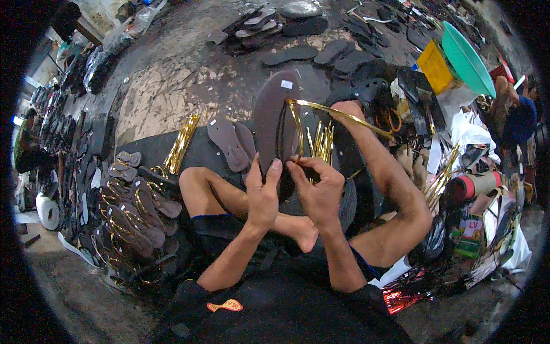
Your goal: The person sits on the floor and decorates brown slipper soles by wrapping gold metallic strips around the straps. They cut the strips with scissors, wrap them around the strap, and place the finished slipper aside.
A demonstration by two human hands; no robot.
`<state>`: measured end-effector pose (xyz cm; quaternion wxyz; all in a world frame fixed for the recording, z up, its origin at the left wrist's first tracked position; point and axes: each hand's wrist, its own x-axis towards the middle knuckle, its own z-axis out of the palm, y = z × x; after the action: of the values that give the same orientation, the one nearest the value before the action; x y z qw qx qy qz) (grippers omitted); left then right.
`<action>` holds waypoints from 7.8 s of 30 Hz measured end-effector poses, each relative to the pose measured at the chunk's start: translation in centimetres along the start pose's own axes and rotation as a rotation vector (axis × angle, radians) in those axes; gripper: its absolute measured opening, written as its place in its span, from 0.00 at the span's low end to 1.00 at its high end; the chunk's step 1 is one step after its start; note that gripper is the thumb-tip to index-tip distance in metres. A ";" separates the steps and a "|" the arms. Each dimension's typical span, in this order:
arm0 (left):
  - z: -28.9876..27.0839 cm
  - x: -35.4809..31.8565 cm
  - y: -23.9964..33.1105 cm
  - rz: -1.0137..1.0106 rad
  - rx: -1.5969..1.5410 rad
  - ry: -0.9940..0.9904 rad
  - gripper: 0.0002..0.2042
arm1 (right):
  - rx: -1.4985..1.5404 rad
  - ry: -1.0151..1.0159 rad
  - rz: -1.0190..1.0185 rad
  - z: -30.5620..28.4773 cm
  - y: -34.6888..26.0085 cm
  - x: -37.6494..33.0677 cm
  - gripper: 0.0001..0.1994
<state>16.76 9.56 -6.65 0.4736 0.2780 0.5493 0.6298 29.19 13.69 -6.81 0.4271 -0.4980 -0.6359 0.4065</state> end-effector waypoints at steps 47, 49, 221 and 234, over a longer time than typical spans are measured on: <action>-3.3 -0.7 3.2 0.713 0.574 -0.103 0.19 | 0.034 0.110 -0.373 -0.6 -3.1 0.4 0.19; -3.1 -0.8 3.7 0.744 0.615 -0.059 0.20 | 0.084 0.134 -0.387 0.2 -2.1 0.4 0.24; -5.2 0.0 1.8 0.306 0.746 -0.193 0.36 | -0.308 0.053 -0.179 -3.0 1.1 2.3 0.19; -7.8 1.0 4.3 0.129 0.286 -0.462 0.26 | 0.178 -0.231 0.167 -6.9 1.3 2.1 0.08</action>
<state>8.36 7.36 -4.57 0.5012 0.5127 0.4911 0.4947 35.80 16.62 -5.68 0.3583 -0.4593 -0.5985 0.5500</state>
